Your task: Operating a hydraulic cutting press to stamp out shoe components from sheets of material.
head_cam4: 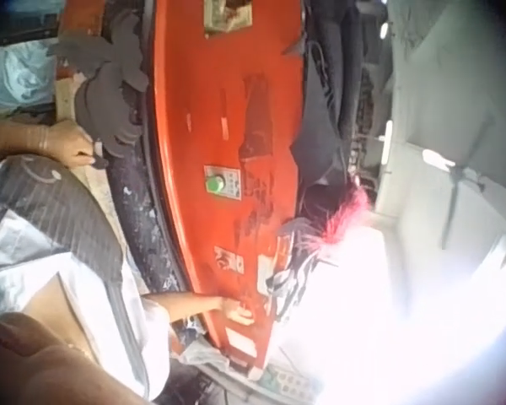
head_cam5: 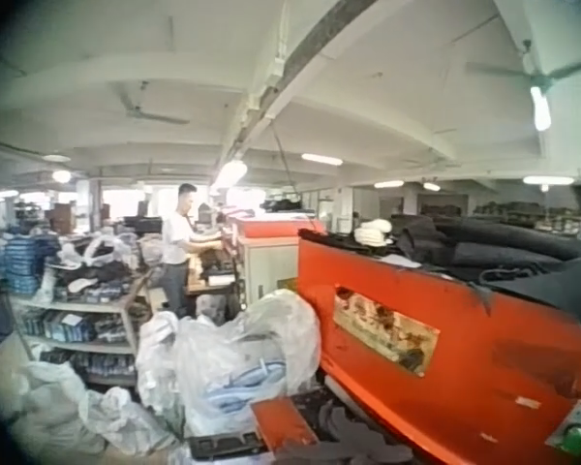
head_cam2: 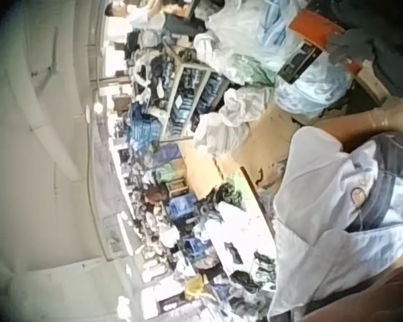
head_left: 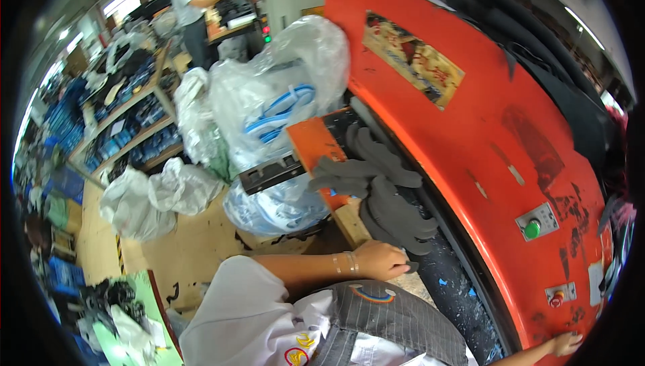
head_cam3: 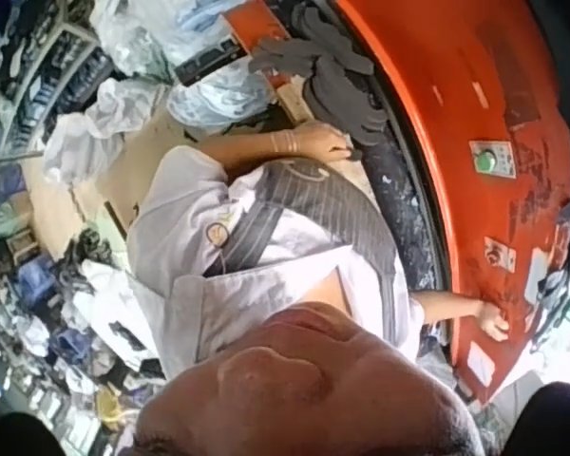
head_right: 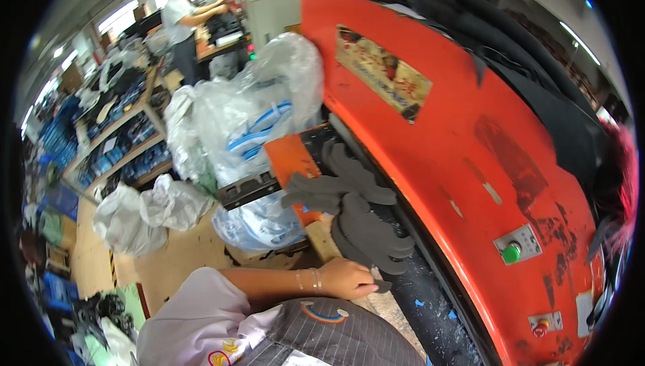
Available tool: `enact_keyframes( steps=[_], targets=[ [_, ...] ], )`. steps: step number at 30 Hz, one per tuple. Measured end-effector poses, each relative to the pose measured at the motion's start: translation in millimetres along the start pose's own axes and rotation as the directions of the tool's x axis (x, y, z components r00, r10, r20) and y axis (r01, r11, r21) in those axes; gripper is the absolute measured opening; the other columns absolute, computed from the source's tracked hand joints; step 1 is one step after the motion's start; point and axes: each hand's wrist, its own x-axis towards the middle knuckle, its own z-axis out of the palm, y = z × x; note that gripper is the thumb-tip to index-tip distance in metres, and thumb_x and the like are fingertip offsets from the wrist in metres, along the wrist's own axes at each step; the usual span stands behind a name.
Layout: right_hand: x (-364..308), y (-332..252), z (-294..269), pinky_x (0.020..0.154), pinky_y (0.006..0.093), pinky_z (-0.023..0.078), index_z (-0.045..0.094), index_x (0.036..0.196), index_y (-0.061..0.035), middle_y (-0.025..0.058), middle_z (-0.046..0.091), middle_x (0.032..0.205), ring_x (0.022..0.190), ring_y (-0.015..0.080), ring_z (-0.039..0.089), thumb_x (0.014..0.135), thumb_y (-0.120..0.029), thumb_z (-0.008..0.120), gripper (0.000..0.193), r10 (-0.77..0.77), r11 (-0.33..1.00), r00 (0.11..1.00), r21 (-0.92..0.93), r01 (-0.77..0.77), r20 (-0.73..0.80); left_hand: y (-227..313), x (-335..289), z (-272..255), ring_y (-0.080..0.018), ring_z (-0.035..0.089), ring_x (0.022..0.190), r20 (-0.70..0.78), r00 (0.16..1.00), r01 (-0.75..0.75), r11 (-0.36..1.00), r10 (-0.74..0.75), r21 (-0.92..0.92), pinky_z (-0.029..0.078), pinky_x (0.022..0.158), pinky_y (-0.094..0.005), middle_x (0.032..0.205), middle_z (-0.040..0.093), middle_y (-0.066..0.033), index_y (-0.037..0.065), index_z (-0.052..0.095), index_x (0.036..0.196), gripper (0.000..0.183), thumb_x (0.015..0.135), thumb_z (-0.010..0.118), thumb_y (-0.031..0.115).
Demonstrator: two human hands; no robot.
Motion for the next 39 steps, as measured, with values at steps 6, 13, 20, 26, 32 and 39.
enact_keyframes(
  steps=[6,13,20,26,32,39],
  targets=[
    [-16,-89,25,0.088,0.0395,0.052,0.063,0.117,-0.0072,0.0164,0.065,0.114,0.101,0.0328,0.063,0.088,-0.022,0.064,0.032,-0.013,0.983,0.995,0.183,-0.006,0.103,-14,-48,-13,-0.0228,0.052,0.084,-0.367,0.921,-0.08,0.987,0.127,0.14,0.041,0.076,-0.0373,0.079,0.055,-0.0026,0.013,0.062,0.072,0.015,0.075,0.068,0.026],
    [-8,-141,-2,0.086,0.0397,0.052,0.063,0.116,-0.006,0.0166,0.066,0.11,0.097,0.0331,0.064,0.088,-0.022,0.064,0.032,0.001,0.966,0.992,0.256,-0.033,0.124,-21,-41,4,-0.0225,0.053,0.086,-0.42,0.888,-0.056,0.952,0.186,0.302,0.037,0.087,-0.0384,0.081,0.055,-0.0032,0.011,0.062,0.073,0.019,0.076,0.067,0.029],
    [-2,-164,-60,0.085,0.04,0.053,0.064,0.115,-0.0048,0.0168,0.067,0.106,0.093,0.0334,0.065,0.088,-0.022,0.065,0.032,0.045,0.967,0.993,0.243,-0.071,0.114,-22,-40,11,-0.0232,0.053,0.086,-0.364,0.922,-0.024,0.957,0.133,0.289,0.036,0.088,-0.0402,0.081,0.056,-0.0061,0.009,0.064,0.073,0.023,0.077,0.065,0.031],
    [-7,-174,-119,0.083,0.0402,0.053,0.064,0.114,-0.0037,0.017,0.069,0.102,0.09,0.0336,0.066,0.087,-0.023,0.065,0.033,0.064,0.979,0.991,0.187,-0.086,0.118,-25,-34,13,-0.0231,0.054,0.09,-0.341,0.937,0.052,0.937,0.074,0.346,0.037,0.087,-0.0395,0.084,0.058,-0.0065,0.008,0.068,0.076,0.024,0.076,0.062,0.031],
    [-48,-308,-203,0.088,0.0334,0.047,0.058,0.117,0.0026,0.0135,0.061,0.112,0.098,0.0217,0.058,0.091,-0.013,0.064,0.03,-0.098,0.513,0.919,0.81,-0.283,0.383,-21,-21,12,-0.0236,0.056,0.092,-0.266,0.958,-0.035,0.96,0.111,0.277,0.038,0.086,-0.0399,0.085,0.061,-0.0061,0.01,0.069,0.074,0.022,0.074,0.063,0.031],
    [-126,-428,-297,0.08,0.0301,0.048,0.053,0.126,-0.0072,0.0102,0.06,0.113,0.098,0.017,0.058,0.09,-0.013,0.063,0.037,-0.244,0.466,0.522,0.571,-0.675,0.817,-41,-69,-17,-0.0243,0.058,0.087,-0.042,0.991,-0.115,0.961,0.129,0.253,0.04,0.08,-0.0387,0.081,0.061,-0.0059,0.01,0.067,0.07,0.026,0.076,0.063,0.035]
  ],
)
